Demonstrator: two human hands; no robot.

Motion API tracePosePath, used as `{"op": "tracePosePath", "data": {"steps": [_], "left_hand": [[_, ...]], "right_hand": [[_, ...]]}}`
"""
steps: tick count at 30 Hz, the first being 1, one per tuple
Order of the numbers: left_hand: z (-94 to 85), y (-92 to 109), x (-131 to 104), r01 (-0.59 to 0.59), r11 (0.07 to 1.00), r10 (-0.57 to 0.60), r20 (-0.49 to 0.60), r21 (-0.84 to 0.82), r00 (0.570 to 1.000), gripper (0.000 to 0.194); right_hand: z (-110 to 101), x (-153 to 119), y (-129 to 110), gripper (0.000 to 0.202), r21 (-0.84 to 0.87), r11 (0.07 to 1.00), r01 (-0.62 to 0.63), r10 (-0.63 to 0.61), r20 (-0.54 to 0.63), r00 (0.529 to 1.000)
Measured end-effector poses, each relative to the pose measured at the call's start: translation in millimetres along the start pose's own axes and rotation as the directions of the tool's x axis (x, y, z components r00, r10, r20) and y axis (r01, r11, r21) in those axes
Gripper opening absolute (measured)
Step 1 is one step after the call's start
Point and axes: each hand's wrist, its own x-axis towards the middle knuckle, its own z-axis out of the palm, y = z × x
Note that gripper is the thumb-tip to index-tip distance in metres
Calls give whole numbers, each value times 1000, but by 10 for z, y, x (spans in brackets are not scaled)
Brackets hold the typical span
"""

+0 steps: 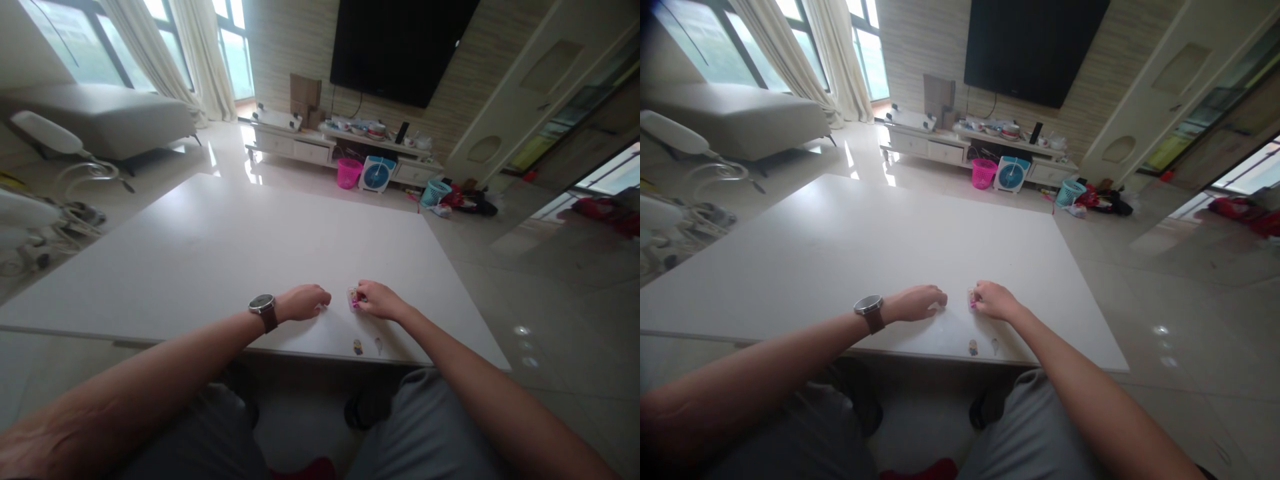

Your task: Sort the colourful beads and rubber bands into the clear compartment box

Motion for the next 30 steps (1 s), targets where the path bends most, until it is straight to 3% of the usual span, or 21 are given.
{"op": "tracePosePath", "data": {"steps": [8, 11, 14, 16, 20, 26, 30], "left_hand": [[-8, 63, 36, 38, 999, -39, -31, -9, 999, 18], [-28, 152, 66, 52, 968, -74, -82, -244, 994, 24], [-64, 254, 98, 37, 848, -153, -177, -529, 972, 32], [-81, 293, 109, 10, 793, -173, -209, -609, 962, 30], [-65, 266, 118, 11, 754, -200, -213, -657, 957, 24], [-9, 173, 151, -13, 774, -209, -275, -633, 938, 21], [-44, 101, 152, 16, 790, -193, -224, -612, 955, 19]], "right_hand": [[-30, 20, -5, 6, 115, 993, 40, -32, -72, 997], [-57, 8, -75, 7, 225, 968, 112, -81, -143, 986], [-87, -8, -177, 8, 333, 919, 209, -134, -233, 963], [-104, -13, -249, 8, 368, 893, 258, -162, -272, 948], [-109, -1, -345, 7, 399, 867, 300, -192, -288, 938], [-79, 27, -379, 6, 404, 855, 325, -214, -296, 931], [-80, 43, -344, 6, 414, 852, 321, -206, -298, 932]]}}
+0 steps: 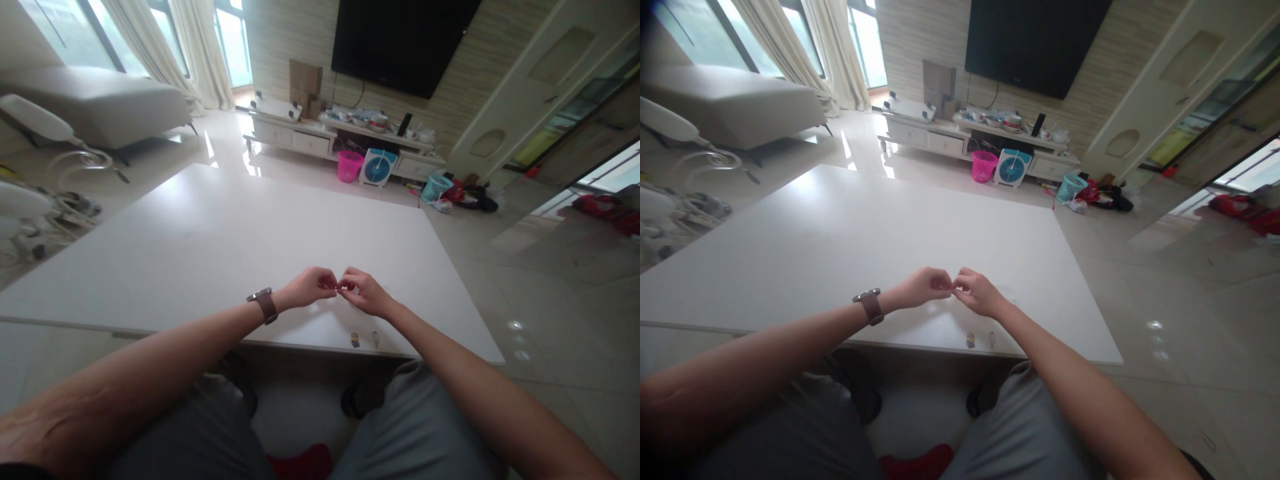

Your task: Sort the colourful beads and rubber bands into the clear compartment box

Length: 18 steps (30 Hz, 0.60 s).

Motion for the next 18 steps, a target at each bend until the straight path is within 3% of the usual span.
{"op": "tracePosePath", "data": {"steps": [6, 14, 18], "left_hand": [[-199, -135, 28, 42, 952, -67, 74, 303, 995, 15], [-152, -237, 26, -47, 862, -24, 132, 505, 991, 17], [-117, -232, 29, -72, 830, -22, 161, 554, 987, 17]], "right_hand": [[-130, -38, 243, 9, -58, 989, -139, 135, -75, 988], [-144, -124, 485, 8, -143, 956, -257, 276, 140, 951], [-108, -113, 543, 9, -188, 947, -260, 295, 194, 936]]}}
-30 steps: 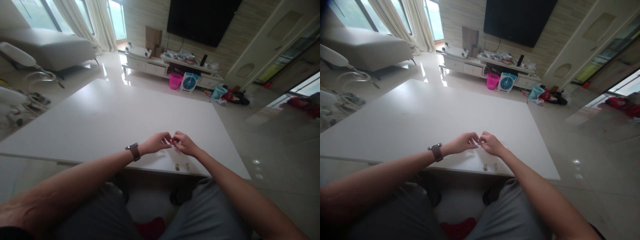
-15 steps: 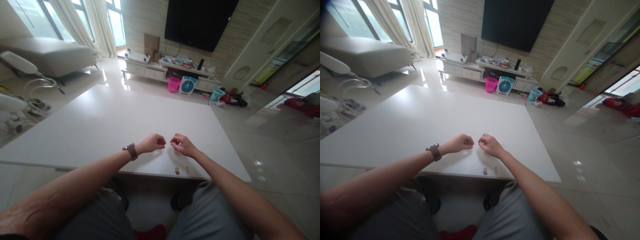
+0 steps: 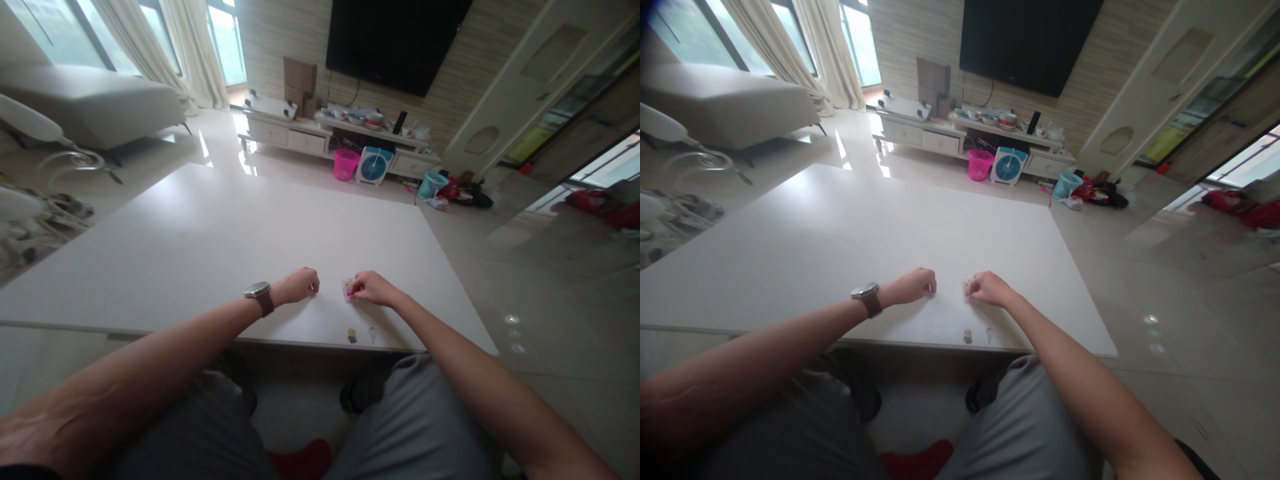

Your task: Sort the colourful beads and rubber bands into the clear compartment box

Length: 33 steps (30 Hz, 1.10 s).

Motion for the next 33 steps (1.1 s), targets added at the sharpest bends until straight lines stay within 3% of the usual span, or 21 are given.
{"op": "tracePosePath", "data": {"steps": [8, 19, 28, 33], "left_hand": [[-12, 5, -42, 7, 999, -9, 31, 43, 999, 17], [-79, 40, -92, 52, 991, -58, 46, 123, 997, 21], [-31, -21, -67, 61, 992, -66, 35, 111, 997, 18], [-42, -1, -84, 57, 992, -61, 34, 116, 998, 18]], "right_hand": [[-1, 64, 45, 12, -57, 997, -50, 55, 96, 994], [-38, 79, 26, 14, -43, 999, 12, -4, 191, 981], [-24, 51, -37, 12, -50, 994, 97, -84, 218, 972], [-32, 54, -60, 13, -33, 996, 79, -70, 232, 970]]}}
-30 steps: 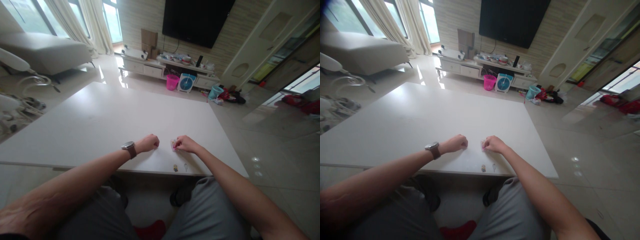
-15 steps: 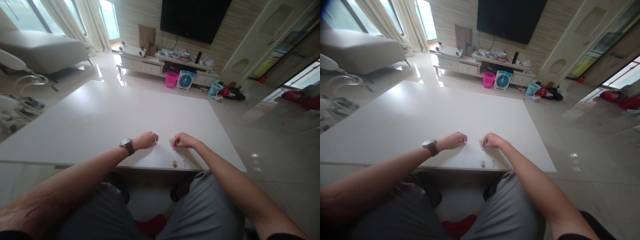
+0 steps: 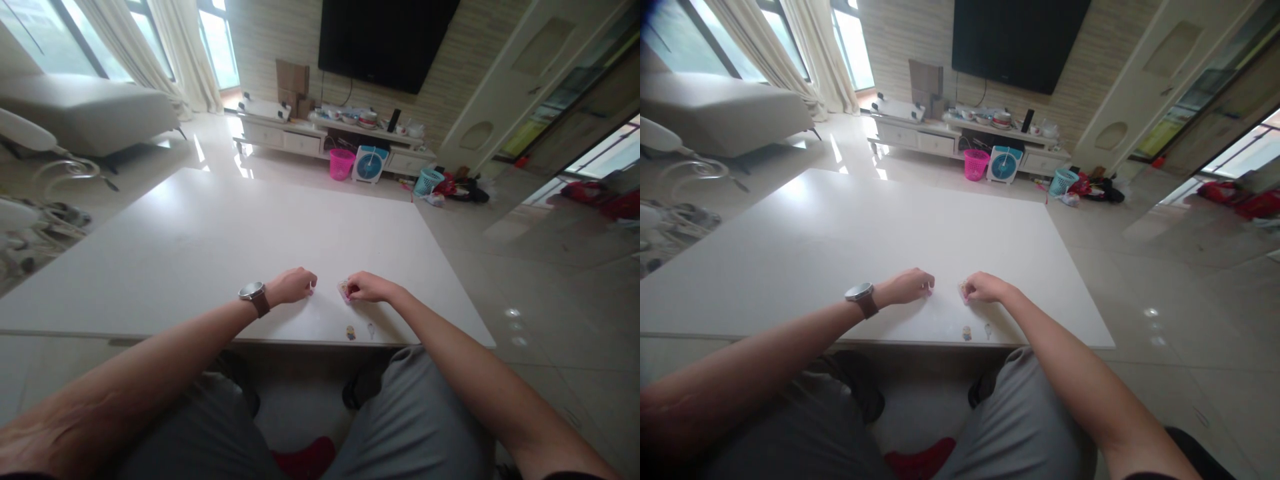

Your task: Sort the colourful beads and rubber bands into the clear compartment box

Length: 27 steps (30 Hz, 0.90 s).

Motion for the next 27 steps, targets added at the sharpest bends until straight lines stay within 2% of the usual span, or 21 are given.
{"op": "tracePosePath", "data": {"steps": [9, 18, 22, 27], "left_hand": [[-13, 16, 3, 4, 1000, -4, 1, 24, 1000, 20], [-7, 9, 3, 2, 1000, -2, 1, 11, 1000, 20], [-12, 25, 0, 3, 1000, -3, 1, 14, 1000, 20], [-11, 24, -3, 5, 1000, -5, 5, 16, 1000, 20]], "right_hand": [[-19, 16, 56, 11, 35, 999, -11, 10, 38, 999], [-20, -6, -12, 9, -110, 994, -25, 31, 54, 998], [-15, -7, -23, 9, -157, 987, -21, 25, 24, 999], [-7, -1, 18, 9, -185, 979, -84, 73, -62, 995]]}}
